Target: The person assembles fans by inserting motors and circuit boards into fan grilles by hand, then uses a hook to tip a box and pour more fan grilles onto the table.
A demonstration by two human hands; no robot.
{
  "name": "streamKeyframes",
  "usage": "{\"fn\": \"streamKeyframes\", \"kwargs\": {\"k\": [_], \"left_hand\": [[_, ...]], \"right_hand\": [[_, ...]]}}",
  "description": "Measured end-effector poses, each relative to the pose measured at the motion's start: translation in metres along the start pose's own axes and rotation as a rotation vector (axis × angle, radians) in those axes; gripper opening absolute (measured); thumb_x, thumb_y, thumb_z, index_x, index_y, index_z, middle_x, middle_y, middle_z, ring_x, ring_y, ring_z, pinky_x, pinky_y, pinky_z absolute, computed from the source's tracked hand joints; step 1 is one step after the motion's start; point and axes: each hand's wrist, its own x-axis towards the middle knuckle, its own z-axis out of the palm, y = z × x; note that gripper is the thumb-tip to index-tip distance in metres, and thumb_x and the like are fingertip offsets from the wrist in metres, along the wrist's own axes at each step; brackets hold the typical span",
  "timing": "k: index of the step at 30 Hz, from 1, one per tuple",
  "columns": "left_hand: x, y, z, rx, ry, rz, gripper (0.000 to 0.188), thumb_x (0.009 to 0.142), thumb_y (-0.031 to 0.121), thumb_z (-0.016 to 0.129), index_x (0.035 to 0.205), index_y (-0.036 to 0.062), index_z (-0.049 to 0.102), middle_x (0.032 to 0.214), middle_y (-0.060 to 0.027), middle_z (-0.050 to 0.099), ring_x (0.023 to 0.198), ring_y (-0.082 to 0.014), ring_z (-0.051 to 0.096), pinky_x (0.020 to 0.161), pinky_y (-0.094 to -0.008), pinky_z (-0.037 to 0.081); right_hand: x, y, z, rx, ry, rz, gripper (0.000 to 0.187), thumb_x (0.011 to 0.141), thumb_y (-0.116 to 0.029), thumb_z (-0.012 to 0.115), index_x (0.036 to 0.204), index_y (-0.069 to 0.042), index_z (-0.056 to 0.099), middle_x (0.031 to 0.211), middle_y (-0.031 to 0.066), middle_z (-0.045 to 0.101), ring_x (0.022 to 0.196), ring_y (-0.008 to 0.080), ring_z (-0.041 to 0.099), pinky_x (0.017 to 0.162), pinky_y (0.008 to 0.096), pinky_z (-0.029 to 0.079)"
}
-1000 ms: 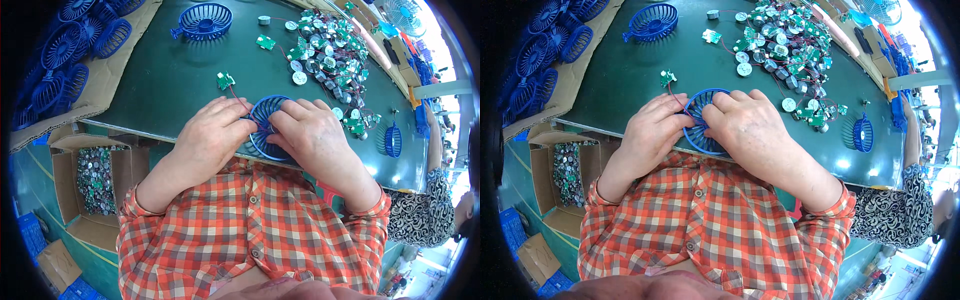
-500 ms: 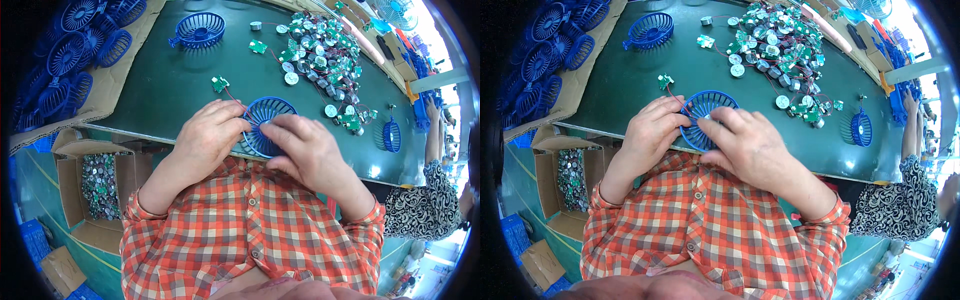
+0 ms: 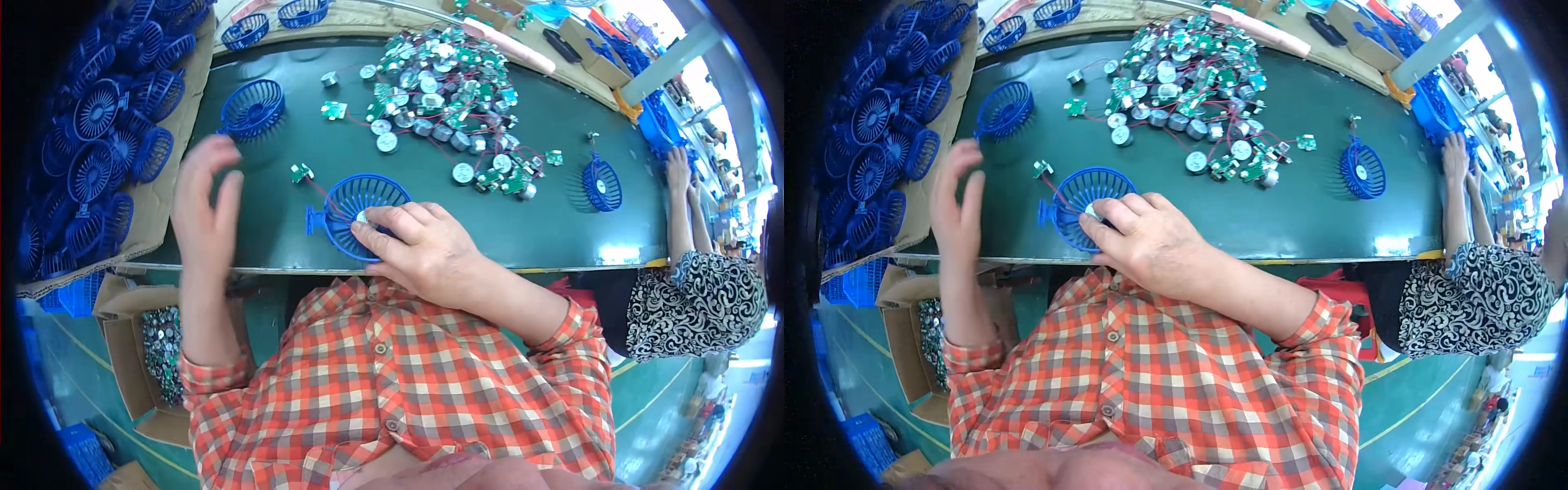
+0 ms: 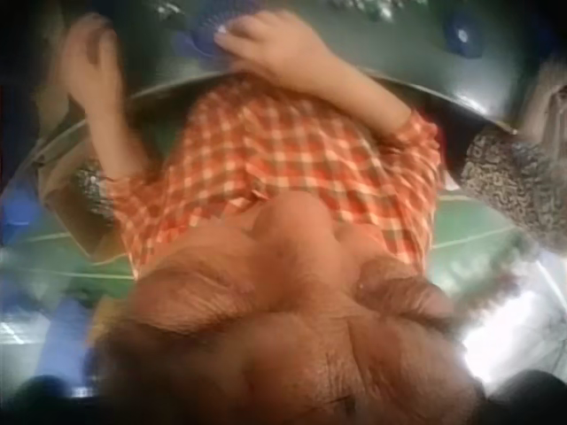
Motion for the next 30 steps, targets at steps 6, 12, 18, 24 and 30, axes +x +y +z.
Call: {"fn": "streamKeyframes", "kwargs": {"k": [6,12,18,24,30], "left_hand": [[0.029,-0.054,0.007,0.396,-0.308,-0.103,0.037,0.09,0.011,0.067,0.126,0.0052,0.06,0.126,-0.018,0.063,0.119,-0.0372,0.058,0.103,-0.0441,0.046],[0.026,-0.017,0.01,0.44,-0.294,-0.109,0.018,0.088,0.007,0.066,0.105,0.0029,0.064,0.101,-0.0141,0.066,0.102,-0.0343,0.062,0.088,-0.0438,0.049],[-0.007,0.034,0.021,-0.008,-0.122,-0.12,0.012,0.084,0.001,0.067,0.096,0.0017,0.066,0.097,-0.0145,0.066,0.091,-0.0326,0.067,0.081,-0.0393,0.053],[-0.017,0.064,0.046,-0.188,-0.291,0.087,0.021,0.078,0.005,0.076,0.098,0.0063,0.068,0.099,-0.0112,0.067,0.093,-0.0314,0.065,0.081,-0.041,0.054],[-0.017,0.06,0.044,-0.257,-0.329,0.088,0.021,0.078,0.007,0.076,0.097,0.0057,0.068,0.1,-0.0098,0.066,0.094,-0.0294,0.064,0.081,-0.0404,0.053]], "right_hand": [[-0.031,0.026,-0.045,-0.124,0.274,0.162,0.066,0.061,-0.008,0.088,0.124,-0.008,0.07,0.121,0.014,0.066,0.104,0.0297,0.067,0.085,0.0395,0.055],[-0.09,0.073,-0.114,-0.61,0.405,0.662,0.039,0.083,-0.005,0.076,0.122,-0.002,0.069,0.119,0.0155,0.066,0.109,0.0319,0.065,0.095,0.0402,0.051],[-0.147,0.115,-0.132,-0.755,0.235,0.948,0.03,0.095,-0.019,0.068,0.12,-0.003,0.07,0.117,0.0155,0.067,0.107,0.0324,0.065,0.092,0.0402,0.051],[-0.091,0.102,-0.125,-0.732,0.299,0.714,0.029,0.092,-0.013,0.069,0.12,-0.005,0.069,0.116,0.0152,0.067,0.108,0.0321,0.064,0.095,0.0403,0.05],[0.024,0.097,-0.102,-0.464,0.109,0.297,0.024,0.086,-0.011,0.073,0.11,-0.007,0.071,0.105,0.0105,0.069,0.099,0.0314,0.065,0.088,0.0409,0.05]]}}
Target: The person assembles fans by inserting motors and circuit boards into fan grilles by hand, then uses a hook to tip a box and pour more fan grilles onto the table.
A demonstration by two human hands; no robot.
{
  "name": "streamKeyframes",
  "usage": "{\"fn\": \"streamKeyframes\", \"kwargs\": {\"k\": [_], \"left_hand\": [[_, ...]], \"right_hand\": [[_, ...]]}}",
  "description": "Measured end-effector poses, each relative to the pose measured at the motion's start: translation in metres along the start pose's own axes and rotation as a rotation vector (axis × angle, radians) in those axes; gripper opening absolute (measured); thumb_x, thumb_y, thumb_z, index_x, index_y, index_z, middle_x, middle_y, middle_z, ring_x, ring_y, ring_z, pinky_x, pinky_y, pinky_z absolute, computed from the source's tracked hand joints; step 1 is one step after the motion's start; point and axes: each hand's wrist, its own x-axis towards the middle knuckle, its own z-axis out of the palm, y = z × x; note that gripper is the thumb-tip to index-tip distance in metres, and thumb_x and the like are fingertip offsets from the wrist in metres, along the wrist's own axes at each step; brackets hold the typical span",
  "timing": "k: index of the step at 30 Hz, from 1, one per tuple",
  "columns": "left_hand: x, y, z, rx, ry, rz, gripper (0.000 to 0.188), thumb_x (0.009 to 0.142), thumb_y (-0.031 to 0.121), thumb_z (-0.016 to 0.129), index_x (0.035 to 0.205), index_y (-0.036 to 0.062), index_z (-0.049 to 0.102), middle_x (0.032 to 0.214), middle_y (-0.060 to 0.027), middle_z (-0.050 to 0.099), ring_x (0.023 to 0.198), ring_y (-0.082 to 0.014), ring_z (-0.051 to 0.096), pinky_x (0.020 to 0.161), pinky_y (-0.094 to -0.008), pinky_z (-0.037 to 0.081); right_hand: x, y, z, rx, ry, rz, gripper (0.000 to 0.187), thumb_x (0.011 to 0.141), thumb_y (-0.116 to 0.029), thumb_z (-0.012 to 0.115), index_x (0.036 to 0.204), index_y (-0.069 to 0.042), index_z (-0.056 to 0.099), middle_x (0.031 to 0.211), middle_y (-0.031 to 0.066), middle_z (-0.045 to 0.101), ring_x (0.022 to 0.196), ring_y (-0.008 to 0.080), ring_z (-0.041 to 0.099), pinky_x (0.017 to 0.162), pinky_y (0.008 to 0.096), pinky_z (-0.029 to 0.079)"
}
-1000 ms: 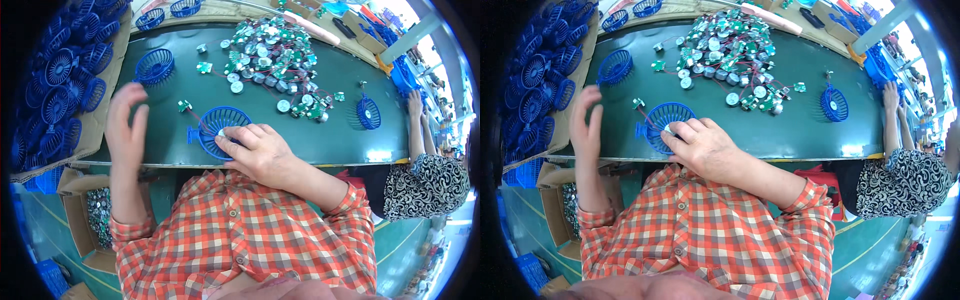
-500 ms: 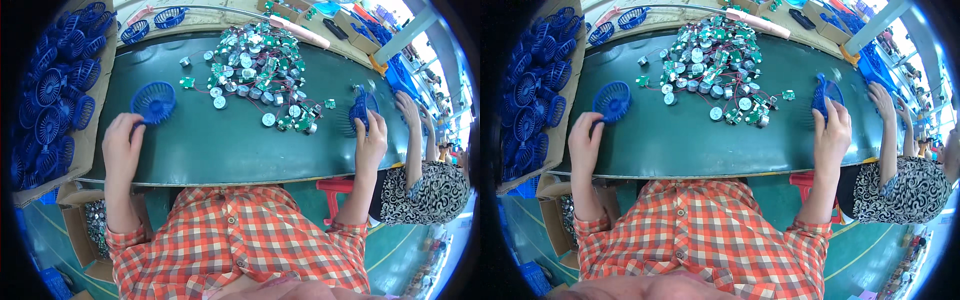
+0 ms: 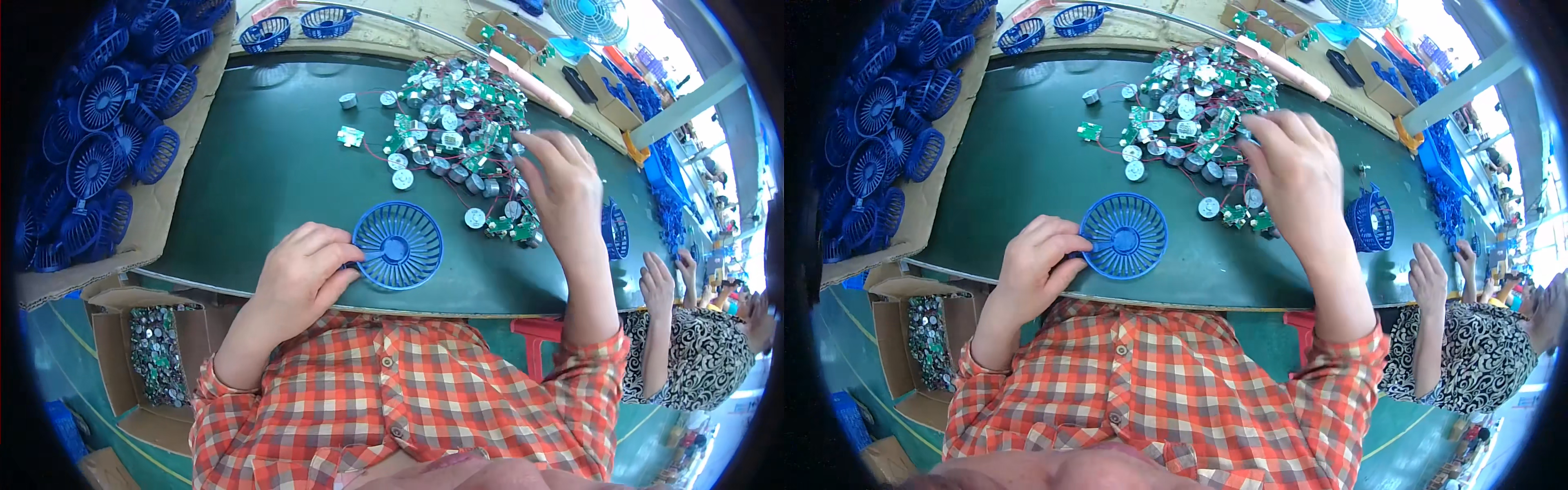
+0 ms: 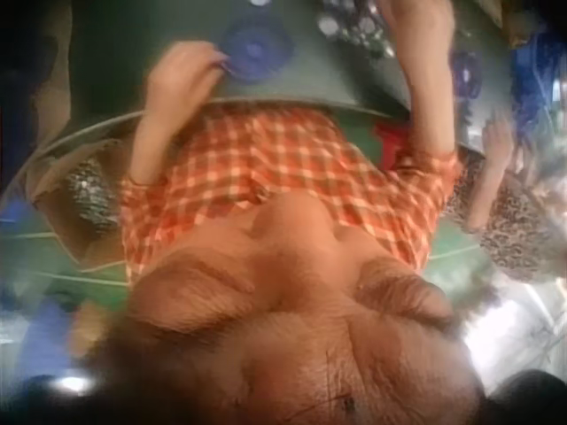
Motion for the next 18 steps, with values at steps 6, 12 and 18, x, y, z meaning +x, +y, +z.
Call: {"fn": "streamKeyframes", "kwargs": {"k": [6,12,18], "left_hand": [[-0.002,-0.003,0.001,-0.049,0.036,0.047,0.022,0.076,0.006,0.078,0.096,0.0047,0.068,0.099,-0.0108,0.066,0.093,-0.03,0.065,0.083,-0.0412,0.053],[-0.002,-0.006,-0.001,-0.116,0.002,0.074,0.02,0.079,0.008,0.077,0.096,0.005,0.067,0.099,-0.009,0.065,0.095,-0.0284,0.064,0.087,-0.041,0.052],[-0.006,-0.01,-0.002,-0.158,-0.017,0.074,0.019,0.079,0.008,0.076,0.095,0.0053,0.067,0.098,-0.0086,0.065,0.094,-0.0279,0.064,0.087,-0.0406,0.052]], "right_hand": [[0.059,-0.01,0.064,-0.045,-0.243,-0.171,0.014,0.086,-0.014,0.071,0.097,-0.006,0.071,0.097,0.0094,0.066,0.101,0.0314,0.061,0.088,0.0432,0.05],[0.076,0.0,0.075,0.136,-0.174,-0.085,0.009,0.087,-0.011,0.068,0.092,-0.004,0.069,0.089,0.0106,0.064,0.091,0.0274,0.063,0.083,0.0393,0.05],[0.097,-0.02,0.014,0.79,0.228,0.315,0.022,0.1,-0.017,0.056,0.094,0.001,0.067,0.09,0.004,0.066,0.086,0.0138,0.063,0.082,0.029,0.049]]}}
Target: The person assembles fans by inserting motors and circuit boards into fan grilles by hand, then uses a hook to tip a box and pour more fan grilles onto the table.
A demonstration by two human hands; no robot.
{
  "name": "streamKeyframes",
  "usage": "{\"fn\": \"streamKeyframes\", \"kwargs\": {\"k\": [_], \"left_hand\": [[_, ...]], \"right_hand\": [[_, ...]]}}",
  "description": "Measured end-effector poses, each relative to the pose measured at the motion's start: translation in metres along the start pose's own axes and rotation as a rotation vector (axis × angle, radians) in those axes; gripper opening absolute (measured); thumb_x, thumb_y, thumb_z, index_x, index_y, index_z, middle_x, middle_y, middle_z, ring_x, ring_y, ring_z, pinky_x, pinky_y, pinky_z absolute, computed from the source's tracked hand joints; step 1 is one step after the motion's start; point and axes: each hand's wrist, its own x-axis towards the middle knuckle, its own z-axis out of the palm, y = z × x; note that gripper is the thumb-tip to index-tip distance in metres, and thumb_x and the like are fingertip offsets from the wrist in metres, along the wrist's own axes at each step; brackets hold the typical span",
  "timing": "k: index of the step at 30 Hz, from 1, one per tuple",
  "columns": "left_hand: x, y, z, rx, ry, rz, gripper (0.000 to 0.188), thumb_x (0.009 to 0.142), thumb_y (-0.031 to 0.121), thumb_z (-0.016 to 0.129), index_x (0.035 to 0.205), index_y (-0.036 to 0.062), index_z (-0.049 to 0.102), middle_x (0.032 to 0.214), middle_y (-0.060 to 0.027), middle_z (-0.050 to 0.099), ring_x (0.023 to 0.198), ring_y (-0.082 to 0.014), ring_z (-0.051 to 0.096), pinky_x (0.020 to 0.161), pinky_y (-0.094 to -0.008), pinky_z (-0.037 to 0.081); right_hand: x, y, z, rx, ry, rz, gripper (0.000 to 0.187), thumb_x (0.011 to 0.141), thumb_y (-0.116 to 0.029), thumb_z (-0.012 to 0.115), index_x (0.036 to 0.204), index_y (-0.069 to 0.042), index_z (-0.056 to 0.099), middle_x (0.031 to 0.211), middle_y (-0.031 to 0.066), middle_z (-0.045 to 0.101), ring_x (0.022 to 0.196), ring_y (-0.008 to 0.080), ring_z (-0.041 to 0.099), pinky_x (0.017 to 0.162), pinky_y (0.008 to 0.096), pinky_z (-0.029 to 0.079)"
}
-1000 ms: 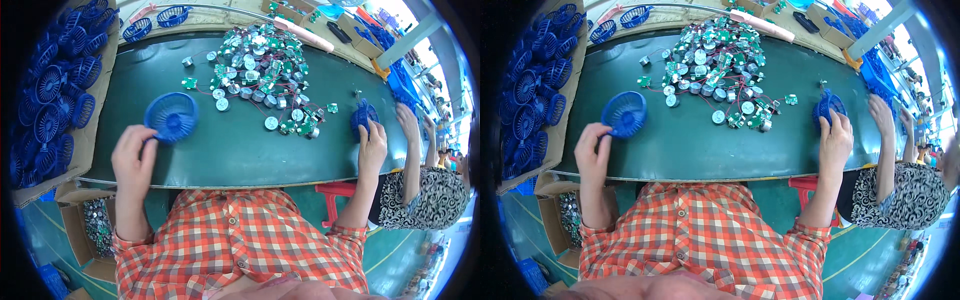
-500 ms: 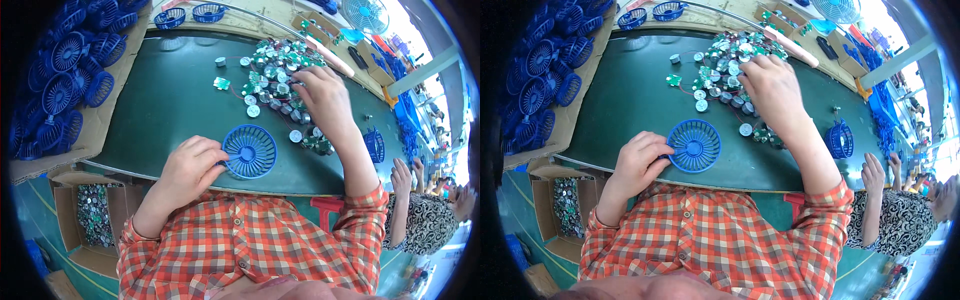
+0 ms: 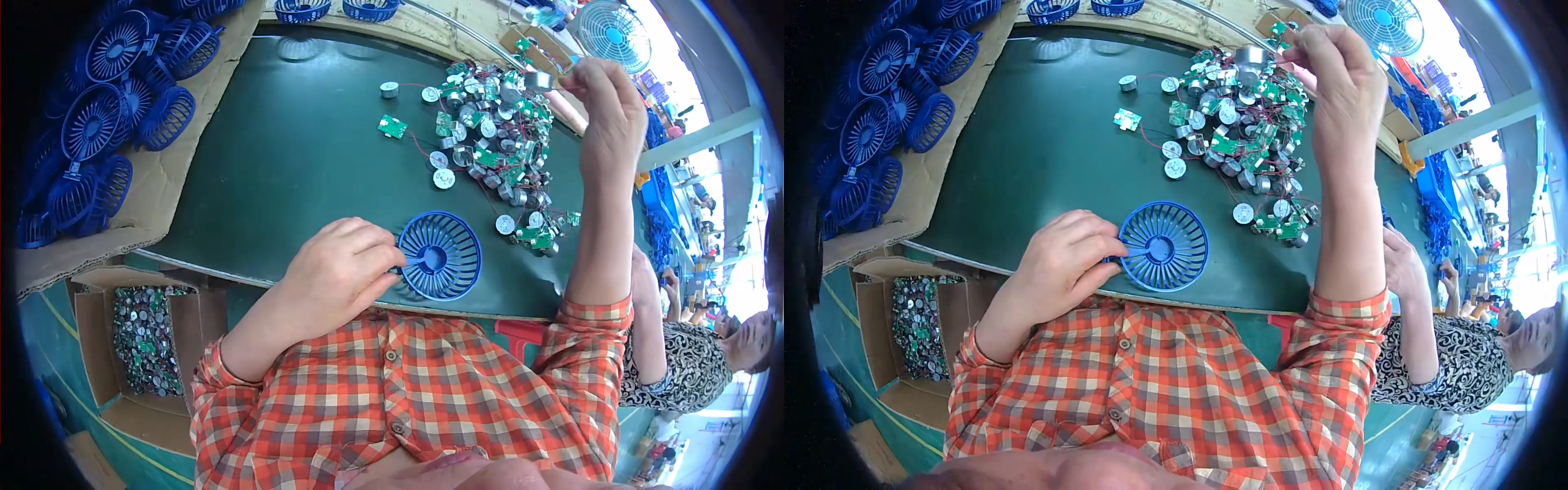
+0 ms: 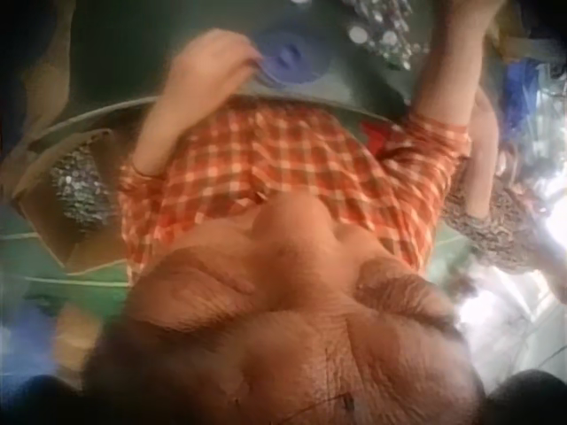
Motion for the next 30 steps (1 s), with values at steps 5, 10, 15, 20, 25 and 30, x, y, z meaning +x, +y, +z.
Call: {"fn": "streamKeyframes", "kwargs": {"k": [5,10,15,20,25,30], "left_hand": [[-0.002,-0.002,-0.003,-0.078,-0.09,0.099,0.018,0.079,0.008,0.075,0.095,0.0054,0.067,0.097,-0.0082,0.065,0.095,-0.0272,0.064,0.088,-0.0402,0.051],[0.002,-0.001,-0.005,-0.116,-0.179,0.207,0.014,0.08,0.01,0.072,0.093,0.0055,0.066,0.096,-0.0076,0.065,0.095,-0.0268,0.064,0.088,-0.0408,0.051],[-0.004,-0.005,-0.003,-0.161,-0.16,0.174,0.014,0.08,0.009,0.071,0.092,0.0052,0.066,0.096,-0.0076,0.066,0.094,-0.0269,0.063,0.088,-0.0406,0.051],[-0.002,-0.004,-0.003,-0.171,-0.167,0.185,0.018,0.076,0.007,0.075,0.091,0.006,0.065,0.093,-0.008,0.065,0.09,-0.0291,0.065,0.086,-0.0423,0.052],[-0.005,-0.005,-0.004,-0.172,-0.151,0.157,0.018,0.075,0.006,0.075,0.091,0.0059,0.065,0.093,-0.009,0.066,0.089,-0.0296,0.065,0.084,-0.0421,0.052],[-0.003,-0.005,-0.003,-0.159,-0.136,0.134,0.018,0.075,0.005,0.074,0.091,0.0057,0.066,0.093,-0.0094,0.065,0.088,-0.0301,0.065,0.081,-0.0421,0.052]], "right_hand": [[-0.054,-0.006,0.005,-0.086,-0.169,-0.084,0.01,0.094,-0.009,0.061,0.09,0.0,0.064,0.089,0.0055,0.065,0.085,0.0127,0.062,0.079,0.03,0.051],[-0.106,0.009,0.055,-0.437,-0.621,-0.321,0.011,0.088,-0.009,0.069,0.096,-0.004,0.065,0.09,0.0124,0.064,0.081,0.0305,0.063,0.076,0.0385,0.052],[-0.113,0.003,0.043,-0.441,-0.658,-0.34,0.018,0.087,-0.015,0.072,0.1,-0.004,0.066,0.097,0.0124,0.063,0.092,0.034,0.062,0.077,0.043,0.052],[-0.144,0.001,0.019,-0.465,-0.607,-0.229,0.026,0.083,-0.013,0.076,0.107,-0.005,0.068,0.1,0.0128,0.063,0.092,0.0339,0.064,0.079,0.0426,0.053],[-0.147,0.0,0.02,-0.498,-0.597,-0.174,0.027,0.082,-0.015,0.077,0.107,-0.006,0.069,0.101,0.0105,0.061,0.095,0.0312,0.063,0.08,0.0422,0.053],[-0.145,-0.001,0.016,-0.528,-0.575,-0.171,0.026,0.085,-0.011,0.075,0.109,-0.002,0.07,0.097,0.0128,0.064,0.083,0.0322,0.067,0.071,0.0405,0.054]]}}
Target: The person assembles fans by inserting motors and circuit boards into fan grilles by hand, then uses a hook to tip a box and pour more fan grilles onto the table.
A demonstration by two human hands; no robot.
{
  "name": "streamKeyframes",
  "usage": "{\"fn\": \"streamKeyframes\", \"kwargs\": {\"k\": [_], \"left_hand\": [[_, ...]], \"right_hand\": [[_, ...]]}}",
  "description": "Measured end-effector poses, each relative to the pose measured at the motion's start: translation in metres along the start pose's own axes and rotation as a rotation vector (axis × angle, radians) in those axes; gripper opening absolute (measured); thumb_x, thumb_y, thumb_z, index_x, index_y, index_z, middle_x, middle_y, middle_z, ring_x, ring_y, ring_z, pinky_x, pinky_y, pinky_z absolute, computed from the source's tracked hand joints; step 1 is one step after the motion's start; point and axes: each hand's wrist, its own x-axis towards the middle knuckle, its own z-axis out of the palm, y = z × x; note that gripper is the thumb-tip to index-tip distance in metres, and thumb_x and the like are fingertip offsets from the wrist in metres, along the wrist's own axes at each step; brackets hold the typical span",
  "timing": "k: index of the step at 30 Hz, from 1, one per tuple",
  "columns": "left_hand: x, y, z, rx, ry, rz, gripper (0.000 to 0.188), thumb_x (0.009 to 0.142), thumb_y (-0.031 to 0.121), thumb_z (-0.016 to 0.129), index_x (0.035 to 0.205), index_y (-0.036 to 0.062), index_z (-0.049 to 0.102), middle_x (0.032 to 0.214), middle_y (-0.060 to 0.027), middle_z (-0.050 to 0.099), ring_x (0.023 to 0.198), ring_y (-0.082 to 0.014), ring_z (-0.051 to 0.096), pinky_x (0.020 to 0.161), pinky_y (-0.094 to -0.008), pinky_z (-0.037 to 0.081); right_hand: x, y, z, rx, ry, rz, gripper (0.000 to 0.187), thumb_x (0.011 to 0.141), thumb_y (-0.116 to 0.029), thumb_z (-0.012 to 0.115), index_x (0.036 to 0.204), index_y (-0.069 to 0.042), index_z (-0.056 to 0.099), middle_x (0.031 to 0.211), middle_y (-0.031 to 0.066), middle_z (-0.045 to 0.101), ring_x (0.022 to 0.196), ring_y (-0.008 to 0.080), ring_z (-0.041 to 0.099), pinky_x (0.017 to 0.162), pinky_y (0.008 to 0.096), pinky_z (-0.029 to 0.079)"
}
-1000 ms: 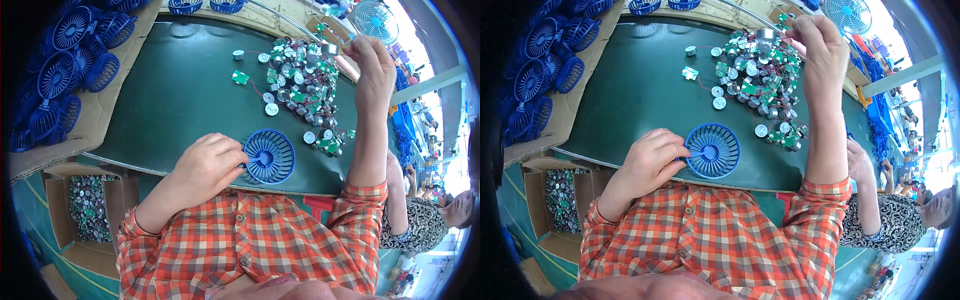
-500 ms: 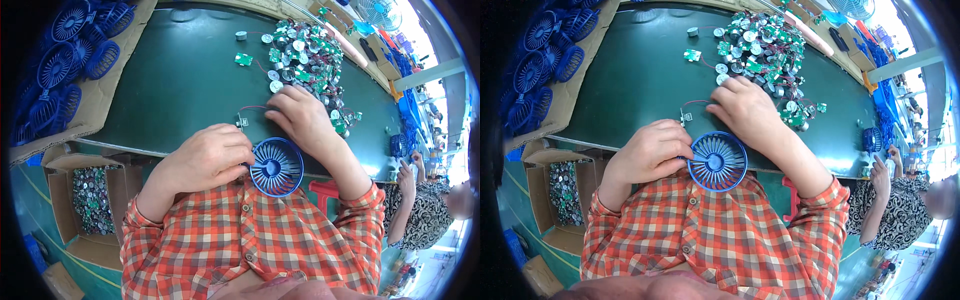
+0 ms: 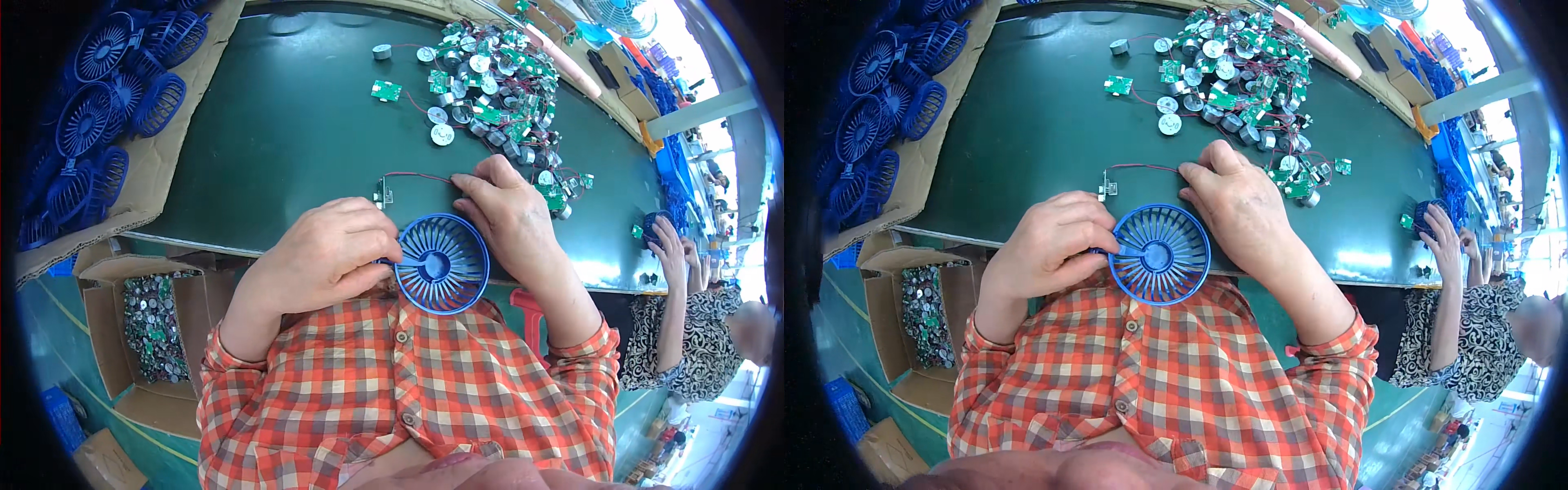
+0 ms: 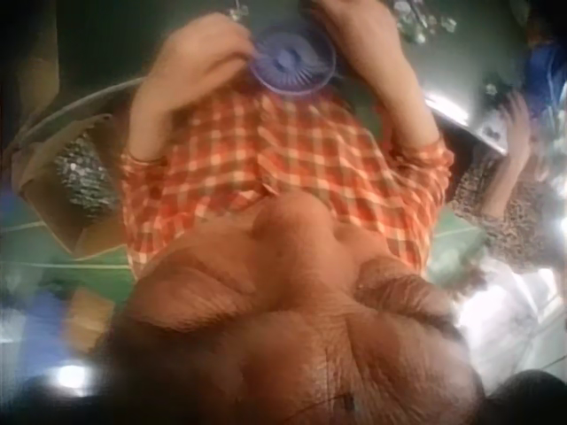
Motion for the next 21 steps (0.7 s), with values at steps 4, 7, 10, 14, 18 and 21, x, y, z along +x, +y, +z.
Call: {"fn": "streamKeyframes", "kwargs": {"k": [4,7,10,14,18,21], "left_hand": [[0.0,0.002,-0.003,0.03,-0.035,-0.04,0.017,0.078,0.007,0.073,0.094,0.0048,0.066,0.098,-0.0098,0.067,0.095,-0.0295,0.065,0.083,-0.0409,0.053],[0.002,0.003,-0.001,0.066,0.023,-0.068,0.018,0.077,0.005,0.074,0.093,0.0042,0.066,0.097,-0.0103,0.066,0.094,-0.0301,0.065,0.082,-0.0408,0.053],[0.002,0.005,0.0,0.087,0.047,-0.077,0.018,0.076,0.004,0.075,0.092,0.0038,0.066,0.097,-0.0105,0.066,0.094,-0.0302,0.065,0.082,-0.0406,0.053],[0.003,0.006,-0.001,0.097,0.046,-0.095,0.019,0.076,0.005,0.076,0.092,0.0038,0.066,0.096,-0.0107,0.066,0.094,-0.0302,0.065,0.082,-0.0409,0.053],[0.002,0.007,0.001,0.152,0.097,-0.119,0.021,0.075,0.004,0.076,0.093,0.0038,0.065,0.097,-0.0105,0.065,0.094,-0.0296,0.064,0.082,-0.041,0.053],[0.002,0.006,0.003,0.182,0.106,-0.138,0.021,0.075,0.005,0.076,0.093,0.0038,0.065,0.098,-0.0101,0.065,0.095,-0.0293,0.064,0.083,-0.0409,0.053]], "right_hand": [[0.007,0.015,0.001,0.33,-0.011,0.098,0.016,0.092,-0.009,0.068,0.106,-0.001,0.071,0.084,0.0146,0.064,0.075,0.0342,0.066,0.068,0.0395,0.053],[0.001,0.011,-0.002,0.053,0.0,0.188,0.014,0.093,-0.011,0.068,0.103,-0.002,0.071,0.087,0.0146,0.064,0.075,0.0347,0.066,0.068,0.04,0.053],[-0.008,0.004,-0.011,0.076,0.009,0.166,0.016,0.091,-0.013,0.07,0.104,-0.004,0.069,0.091,0.0138,0.063,0.078,0.0349,0.066,0.068,0.041,0.052],[-0.011,0.008,-0.016,0.023,-0.084,0.115,0.025,0.086,-0.013,0.074,0.109,-0.005,0.067,0.094,0.0135,0.064,0.083,0.0345,0.066,0.07,0.0415,0.052],[-0.003,0.002,-0.029,0.039,0.025,0.084,0.027,0.083,-0.012,0.077,0.106,-0.003,0.066,0.091,0.0124,0.064,0.08,0.0337,0.066,0.07,0.0404,0.053],[-0.001,-0.014,-0.034,0.083,0.121,0.002,0.029,0.08,-0.014,0.08,0.102,-0.002,0.066,0.088,0.0102,0.063,0.077,0.0305,0.063,0.07,0.04,0.052]]}}
